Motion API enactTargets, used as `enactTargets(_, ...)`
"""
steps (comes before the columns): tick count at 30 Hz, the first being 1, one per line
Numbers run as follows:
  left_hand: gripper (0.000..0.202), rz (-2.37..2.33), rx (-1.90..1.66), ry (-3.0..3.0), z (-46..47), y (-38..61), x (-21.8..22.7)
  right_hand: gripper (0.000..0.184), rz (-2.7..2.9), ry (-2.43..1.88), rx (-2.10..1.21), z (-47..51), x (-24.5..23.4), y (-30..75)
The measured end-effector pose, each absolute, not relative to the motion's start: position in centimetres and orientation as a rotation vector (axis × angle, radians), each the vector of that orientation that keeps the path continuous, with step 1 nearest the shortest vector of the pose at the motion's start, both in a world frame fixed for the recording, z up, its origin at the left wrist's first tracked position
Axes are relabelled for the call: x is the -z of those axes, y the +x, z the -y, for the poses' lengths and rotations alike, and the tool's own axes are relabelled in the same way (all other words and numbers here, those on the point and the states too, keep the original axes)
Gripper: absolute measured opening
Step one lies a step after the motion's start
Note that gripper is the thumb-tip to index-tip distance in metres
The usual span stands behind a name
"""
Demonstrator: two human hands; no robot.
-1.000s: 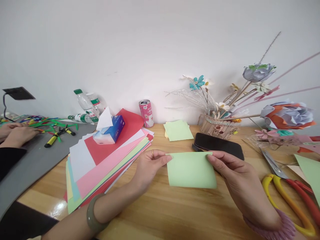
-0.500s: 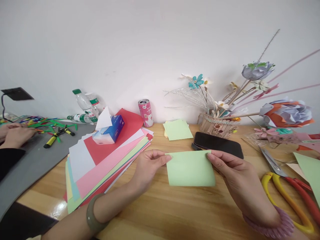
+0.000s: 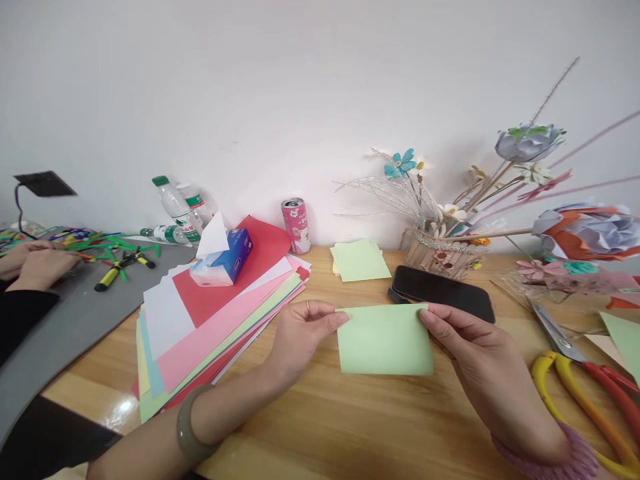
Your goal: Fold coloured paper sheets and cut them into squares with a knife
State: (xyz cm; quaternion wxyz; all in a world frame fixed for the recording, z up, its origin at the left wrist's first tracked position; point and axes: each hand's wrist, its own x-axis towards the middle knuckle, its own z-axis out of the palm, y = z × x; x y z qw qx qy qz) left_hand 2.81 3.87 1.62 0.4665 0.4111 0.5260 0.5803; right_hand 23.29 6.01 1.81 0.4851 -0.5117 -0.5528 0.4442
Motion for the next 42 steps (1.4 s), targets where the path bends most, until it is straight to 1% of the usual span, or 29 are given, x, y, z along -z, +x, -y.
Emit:
enactTargets(3,0.014,-1.254,-1.435,1.019,-3.9,2.8,-1.6,0.031,1.389,-1.228,-1.038,-5.9,-1.7,23.3)
enactTargets(6,0.011,-1.208,-1.433,1.072,-4.2,2.6,-1.8,0.025,1.449,-1.182,-0.982,-5.9,-1.6,23.4)
enactTargets(10,0.004,-1.144,-1.47,1.375,-5.1,1.6,-2.1,0.011,1.613,-1.04,-0.885,-6.6,-1.6,24.0)
enactTargets(12,0.002,-1.093,-1.486,1.566,-5.4,0.6,-1.9,0.008,1.711,-0.942,-0.848,-6.9,-1.6,24.5)
enactTargets(15,0.006,-0.971,-1.334,1.935,-4.9,-1.1,-1.3,0.017,2.007,-0.784,-0.761,-6.9,-1.5,25.3)
enactTargets(19,0.016,-0.807,-0.89,2.505,-3.2,-2.2,-0.3,0.027,2.541,-0.53,-0.526,-6.0,-1.2,25.7)
enactTargets(22,0.02,-0.777,-0.699,2.699,-2.6,-2.0,0.1,0.035,2.72,-0.473,-0.486,-5.6,-0.9,25.4)
enactTargets(24,0.019,-0.753,-0.662,2.707,-2.7,-1.8,0.2,0.036,2.772,-0.468,-0.48,-5.5,-0.6,25.4)
enactTargets(28,0.016,-0.703,-0.615,2.607,-3.1,-1.8,-0.4,0.028,2.827,-0.495,-0.419,-5.3,-0.4,25.6)
enactTargets(31,0.019,-0.683,-0.562,2.59,-3.1,-1.8,-1.1,0.028,2.829,-0.518,-0.355,-4.8,-0.5,25.8)
enactTargets(34,0.022,-0.713,-0.48,2.705,-3.1,-1.5,-1.3,0.026,2.825,-0.544,-0.331,-4.3,-0.6,25.8)
enactTargets(38,0.025,-0.78,-0.43,2.983,-3.2,-0.3,-0.4,0.027,2.822,-0.518,-0.238,-4.1,-0.6,25.5)
enactTargets(42,0.017,-0.713,-0.455,3.167,-3.5,0.6,0.7,0.028,2.81,-0.451,-0.066,-3.9,-0.5,25.3)
